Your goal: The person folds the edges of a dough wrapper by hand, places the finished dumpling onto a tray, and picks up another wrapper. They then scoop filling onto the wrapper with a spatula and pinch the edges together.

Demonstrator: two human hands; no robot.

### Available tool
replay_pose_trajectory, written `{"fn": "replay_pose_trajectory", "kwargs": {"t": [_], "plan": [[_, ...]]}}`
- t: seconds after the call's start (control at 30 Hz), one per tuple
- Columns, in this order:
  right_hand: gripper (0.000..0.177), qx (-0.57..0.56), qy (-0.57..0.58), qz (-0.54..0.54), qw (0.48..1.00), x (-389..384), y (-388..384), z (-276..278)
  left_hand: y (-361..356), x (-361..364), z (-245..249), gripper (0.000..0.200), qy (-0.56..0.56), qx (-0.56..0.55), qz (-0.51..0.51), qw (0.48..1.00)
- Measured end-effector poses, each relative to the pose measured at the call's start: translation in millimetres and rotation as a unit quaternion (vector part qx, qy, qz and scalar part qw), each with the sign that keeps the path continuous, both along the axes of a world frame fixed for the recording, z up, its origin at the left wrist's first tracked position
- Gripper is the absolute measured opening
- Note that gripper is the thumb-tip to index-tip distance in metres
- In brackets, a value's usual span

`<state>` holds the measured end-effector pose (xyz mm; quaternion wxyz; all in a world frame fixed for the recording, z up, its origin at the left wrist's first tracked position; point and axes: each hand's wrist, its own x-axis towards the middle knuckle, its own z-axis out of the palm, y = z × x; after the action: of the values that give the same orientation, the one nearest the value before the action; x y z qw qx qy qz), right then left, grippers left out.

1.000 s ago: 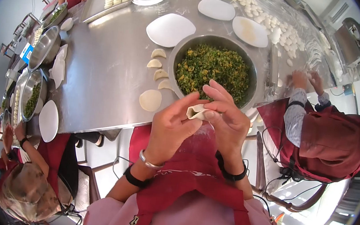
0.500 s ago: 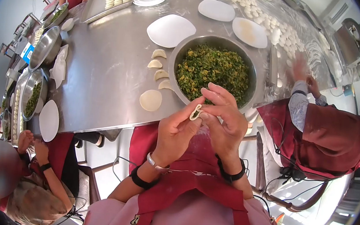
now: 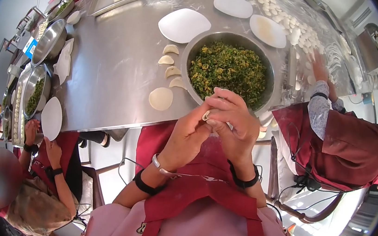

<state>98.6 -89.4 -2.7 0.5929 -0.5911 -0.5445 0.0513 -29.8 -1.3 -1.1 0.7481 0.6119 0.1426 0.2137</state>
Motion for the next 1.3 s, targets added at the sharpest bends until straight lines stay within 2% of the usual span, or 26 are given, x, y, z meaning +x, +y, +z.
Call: {"fn": "replay_pose_trajectory", "kwargs": {"t": [0.1, 0.2, 0.3, 0.4, 0.43, 0.53, 0.6, 0.63, 0.8, 0.9, 0.97, 1.03, 1.1, 1.2, 1.23, 1.3], "plan": [[0.02, -0.014, -0.034, -0.001, 0.999, 5, 1, 0, 1, -1, -3, 0.052, 0.013, -0.027, -0.001, 1.0], [0.023, -0.047, 0.127, 0.0, 0.991, -4, -1, 19, 2, -2, 1, 0.059, 0.007, -0.033, 0.005, 0.999], [0.025, -0.073, 0.124, 0.062, 0.988, 2, -2, 23, 2, -2, 11, 0.063, -0.006, -0.039, -0.024, 0.999], [0.024, -0.02, 0.153, 0.12, 0.981, 7, -2, 11, 2, -5, 17, 0.057, 0.015, -0.013, -0.027, 0.999], [0.024, -0.009, 0.128, 0.12, 0.984, 8, -2, 10, 1, -6, 18, 0.054, 0.026, 0.002, -0.02, 0.999], [0.022, 0.01, 0.063, 0.115, 0.991, 8, -5, 8, -8, -7, 23, 0.046, 0.005, -0.056, 0.018, 0.998], [0.022, 0.007, 0.03, 0.1, 0.995, 8, -5, 7, -2, -8, 14, 0.044, -0.002, -0.041, -0.013, 0.999], [0.021, 0.01, 0.072, 0.085, 0.994, 5, -5, 9, 0, -9, 12, 0.043, -0.005, -0.033, -0.028, 0.999], [0.023, 0.058, 0.221, 0.023, 0.973, -17, 2, 15, -13, -1, 15, 0.037, -0.066, -0.073, 0.065, 0.993], [0.031, 0.036, 0.029, 0.053, 0.998, 4, -2, -8, -15, 1, 16, 0.035, -0.063, -0.062, 0.068, 0.994], [0.033, 0.017, 0.012, 0.056, 0.998, 5, -3, -14, -14, 1, 14, 0.036, -0.045, -0.061, 0.064, 0.995], [0.033, 0.017, 0.056, 0.04, 0.997, -1, 1, -7, -11, -2, 8, 0.039, -0.02, -0.07, 0.059, 0.996], [0.031, 0.036, 0.16, 0.004, 0.986, -16, 5, 5, -12, -1, 8, 0.043, -0.035, -0.103, 0.068, 0.992], [0.035, 0.04, 0.159, -0.014, 0.986, -17, 5, 5, -16, 2, 11, 0.046, -0.072, -0.129, 0.069, 0.987], [0.037, 0.027, 0.121, 0.002, 0.992, -13, 3, 1, -16, 3, 12, 0.046, -0.086, -0.134, 0.067, 0.985], [0.042, 0.0, 0.045, 0.033, 0.998, 0, 0, -9, -14, 0, 8, 0.047, -0.154, -0.251, 0.002, 0.956]]}}
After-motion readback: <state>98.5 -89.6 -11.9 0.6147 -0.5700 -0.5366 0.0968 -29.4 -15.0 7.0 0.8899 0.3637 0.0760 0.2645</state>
